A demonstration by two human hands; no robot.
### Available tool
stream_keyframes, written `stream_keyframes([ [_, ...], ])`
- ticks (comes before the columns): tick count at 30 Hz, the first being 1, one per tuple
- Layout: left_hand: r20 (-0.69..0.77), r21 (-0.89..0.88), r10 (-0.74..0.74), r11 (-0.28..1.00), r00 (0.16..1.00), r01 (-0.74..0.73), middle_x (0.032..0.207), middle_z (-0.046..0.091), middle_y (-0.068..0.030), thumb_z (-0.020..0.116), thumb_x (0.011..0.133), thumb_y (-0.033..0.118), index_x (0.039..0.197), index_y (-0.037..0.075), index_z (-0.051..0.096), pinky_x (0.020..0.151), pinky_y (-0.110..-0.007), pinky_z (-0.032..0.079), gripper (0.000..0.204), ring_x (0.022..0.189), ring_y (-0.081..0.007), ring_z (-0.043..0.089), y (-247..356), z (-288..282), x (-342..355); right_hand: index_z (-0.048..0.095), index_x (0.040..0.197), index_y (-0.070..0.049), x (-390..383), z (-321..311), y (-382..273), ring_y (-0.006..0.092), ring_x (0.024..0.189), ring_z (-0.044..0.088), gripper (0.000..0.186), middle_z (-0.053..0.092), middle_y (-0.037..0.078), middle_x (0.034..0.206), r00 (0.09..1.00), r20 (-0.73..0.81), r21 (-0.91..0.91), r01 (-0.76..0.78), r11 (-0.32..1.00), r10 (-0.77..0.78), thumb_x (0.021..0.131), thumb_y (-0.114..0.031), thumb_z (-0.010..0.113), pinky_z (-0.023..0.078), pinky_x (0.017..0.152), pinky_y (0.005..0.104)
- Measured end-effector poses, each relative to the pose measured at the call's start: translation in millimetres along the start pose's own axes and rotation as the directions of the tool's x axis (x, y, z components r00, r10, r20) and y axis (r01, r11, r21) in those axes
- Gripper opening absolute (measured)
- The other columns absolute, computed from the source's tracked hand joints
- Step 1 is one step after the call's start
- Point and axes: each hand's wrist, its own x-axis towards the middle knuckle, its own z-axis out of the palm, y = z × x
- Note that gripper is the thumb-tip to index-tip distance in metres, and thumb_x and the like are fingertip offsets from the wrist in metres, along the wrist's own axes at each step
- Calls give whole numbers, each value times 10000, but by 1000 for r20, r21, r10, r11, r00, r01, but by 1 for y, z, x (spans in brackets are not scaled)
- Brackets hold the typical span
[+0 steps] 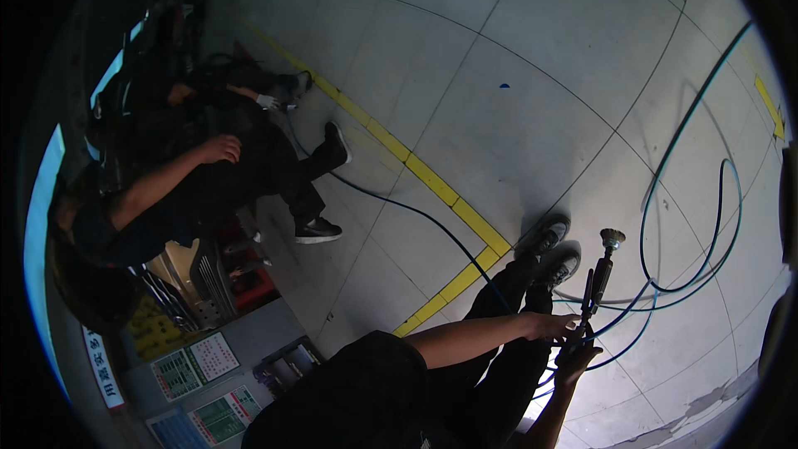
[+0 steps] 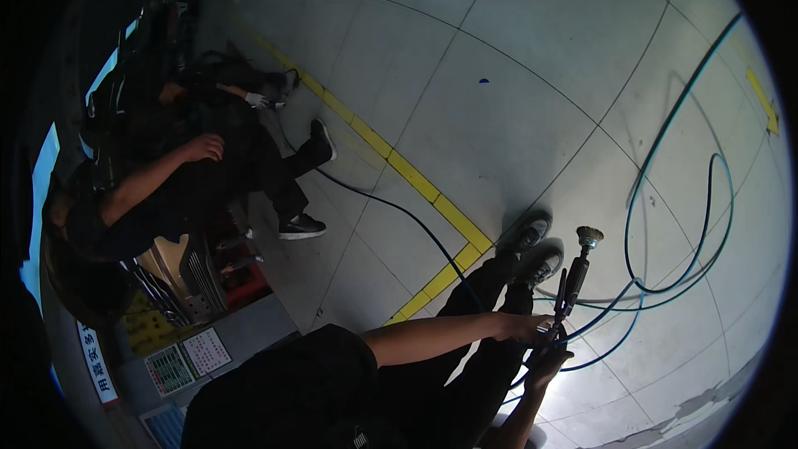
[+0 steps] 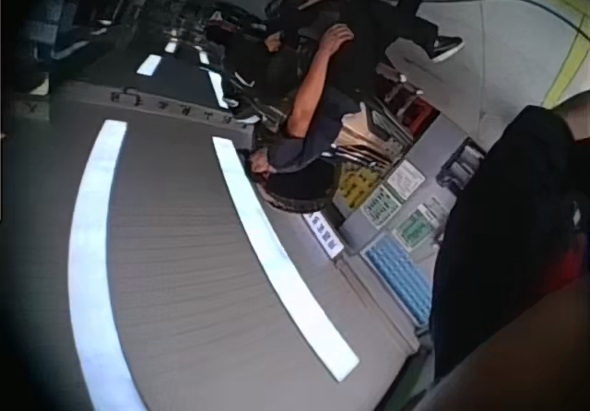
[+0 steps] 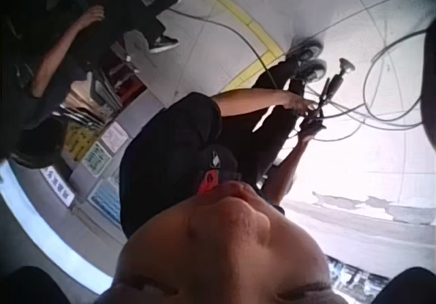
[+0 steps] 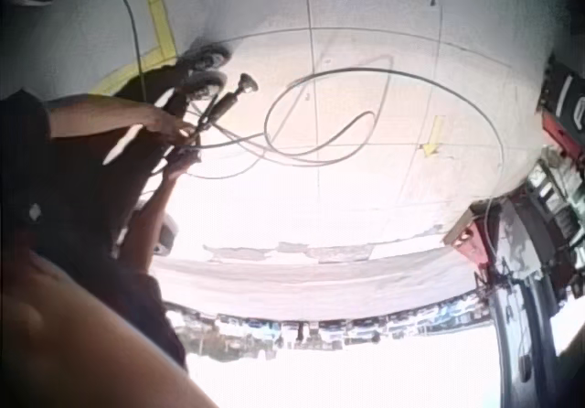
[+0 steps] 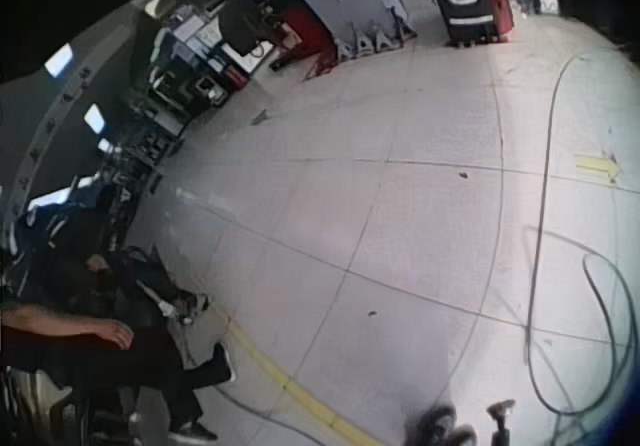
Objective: The person uses a pneumatic impact wrench to tighten lug nuts on a car tire in a garage. They then walk to a tool cart, receive a different impact wrench from a coworker, and proceed to tighten lug nuts on a second tire.
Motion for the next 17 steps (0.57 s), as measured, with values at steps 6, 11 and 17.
stream_keyframes([
  [6,-142,-191,301,926,943,-325,1032,535,6,628,854,468,1094,136,639,856,-318,367,409,975,-138,479,48,83,-71,516,1226,8,-87,16,-100,20,469,301,484,406,-44,655,996,-81,30,52,998,-49,981,-405,456,190,409,216],
  [11,-230,-572,571,576,788,-584,1160,576,-13,560,918,403,1120,86,540,916,-310,395,376,1040,-138,527,83,171,-157,486,1253,118,-161,14,-158,322,951,633,457,610,252,1079,944,-204,166,294,941,-259,956,-225,434,537,790,371],
  [17,-328,-468,630,538,704,-701,1274,535,-161,627,881,445,1296,130,359,1068,-477,306,586,1244,-294,493,101,211,-226,539,1229,92,-233,0,-202,272,868,648,462,647,213,1024,908,-88,-10,410,912,-409,926,-242,437,529,702,306],
])
